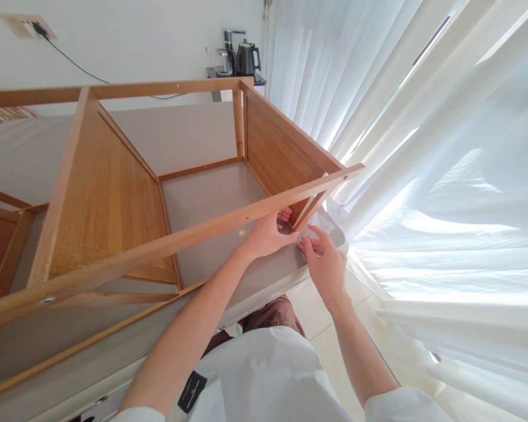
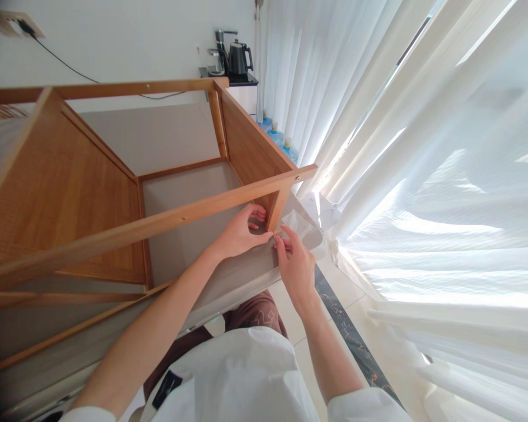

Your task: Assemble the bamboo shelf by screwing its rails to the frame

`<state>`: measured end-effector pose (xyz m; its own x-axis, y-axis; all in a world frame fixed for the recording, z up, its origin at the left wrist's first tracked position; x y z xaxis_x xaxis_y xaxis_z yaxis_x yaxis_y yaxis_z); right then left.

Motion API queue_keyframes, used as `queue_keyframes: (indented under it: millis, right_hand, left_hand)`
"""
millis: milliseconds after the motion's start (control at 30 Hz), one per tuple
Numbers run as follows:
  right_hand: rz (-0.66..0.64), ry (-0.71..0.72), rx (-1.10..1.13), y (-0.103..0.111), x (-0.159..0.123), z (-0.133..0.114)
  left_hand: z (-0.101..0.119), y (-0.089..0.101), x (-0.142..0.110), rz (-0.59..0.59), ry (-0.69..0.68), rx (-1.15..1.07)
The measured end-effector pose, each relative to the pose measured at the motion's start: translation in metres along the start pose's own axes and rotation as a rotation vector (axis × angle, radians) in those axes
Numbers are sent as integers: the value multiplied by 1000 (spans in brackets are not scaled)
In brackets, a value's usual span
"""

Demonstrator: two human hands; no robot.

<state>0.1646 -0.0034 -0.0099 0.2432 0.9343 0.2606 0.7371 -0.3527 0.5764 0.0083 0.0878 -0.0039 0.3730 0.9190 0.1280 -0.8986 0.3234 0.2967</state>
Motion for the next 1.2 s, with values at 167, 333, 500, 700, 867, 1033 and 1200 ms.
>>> queue_keyframes:
  millis: [167,333,500,700,867,1033,1200]
  right_hand:
    - [39,-21,-42,3,3,4]
    - [60,-26,-104,5,5,9]
    - [91,37,-132,6,5,15]
    - [117,116,-249,7,6,20]
    - [84,142,-351,7,6,26]
    - [14,151,-393,7,2,29]
    - [-50,165,-327,3,-2,22]
  left_hand:
    - [-2,-2,-1,12,0,-34]
    - [-3,-3,-1,15,-8,-37]
    - [-3,-4,-2,9,-6,-31]
    - [-4,-5,-2,12,-12,-39]
    - [-6,-6,0,3,0,-66]
    - [-5,-6,-1,7,-6,-79]
    - [-6,-6,-1,-1,-11,-97]
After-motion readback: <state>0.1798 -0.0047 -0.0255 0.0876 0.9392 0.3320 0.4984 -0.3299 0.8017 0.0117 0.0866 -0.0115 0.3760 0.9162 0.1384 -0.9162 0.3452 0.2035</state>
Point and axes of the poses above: each hand's wrist, its own x-axis towards the middle knuckle, its own y-axis out of the back of the hand, z = x × y, the point moved 3 cm from there along x, towards the middle knuckle, and after that the axes turned 3 degrees about y, right-handed, at the moved point
